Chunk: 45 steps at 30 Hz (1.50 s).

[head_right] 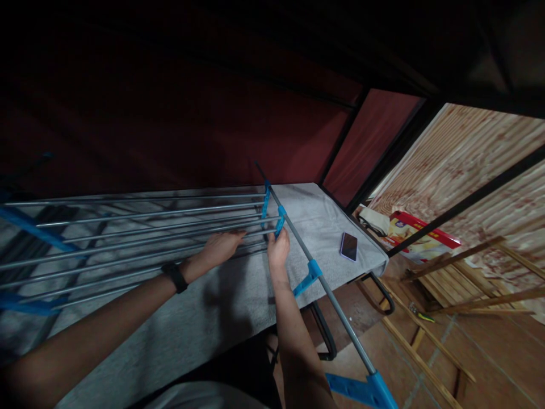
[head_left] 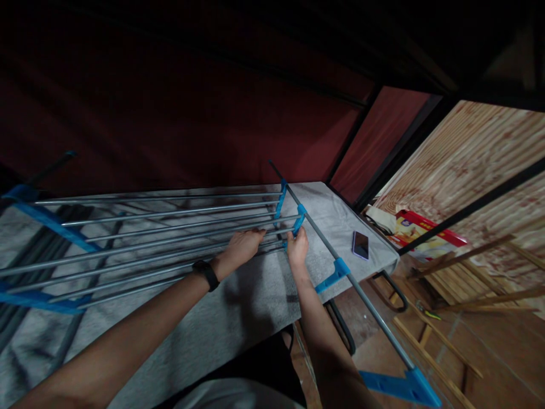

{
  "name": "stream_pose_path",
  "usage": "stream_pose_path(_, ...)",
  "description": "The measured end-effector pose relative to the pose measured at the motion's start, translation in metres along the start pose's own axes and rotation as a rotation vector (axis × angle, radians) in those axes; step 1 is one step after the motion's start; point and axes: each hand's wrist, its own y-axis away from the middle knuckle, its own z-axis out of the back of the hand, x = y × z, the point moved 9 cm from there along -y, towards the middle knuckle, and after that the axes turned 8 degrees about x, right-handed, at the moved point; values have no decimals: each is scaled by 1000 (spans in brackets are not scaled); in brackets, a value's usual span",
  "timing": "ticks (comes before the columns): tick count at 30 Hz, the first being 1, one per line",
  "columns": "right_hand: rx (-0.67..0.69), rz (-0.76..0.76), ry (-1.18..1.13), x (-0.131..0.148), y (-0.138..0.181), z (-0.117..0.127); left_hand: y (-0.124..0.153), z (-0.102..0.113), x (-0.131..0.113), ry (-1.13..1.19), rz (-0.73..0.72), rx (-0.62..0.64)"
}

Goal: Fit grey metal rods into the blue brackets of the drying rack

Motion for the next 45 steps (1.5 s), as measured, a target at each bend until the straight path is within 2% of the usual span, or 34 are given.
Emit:
stream_pose_path(14,5,8,96,6,1,3,-2,-2,4,8,48,56)
stream_pose_path(25,25,-1,197,8,3,1,-2,-3,0,-32,6,24)
stream_pose_path(34,32,3,193,10,5,3,2,0,-6,-105,-21,-28)
stream_pose_path(45,5,-10,143,11,6,2,0,2,-8,-116,3,2)
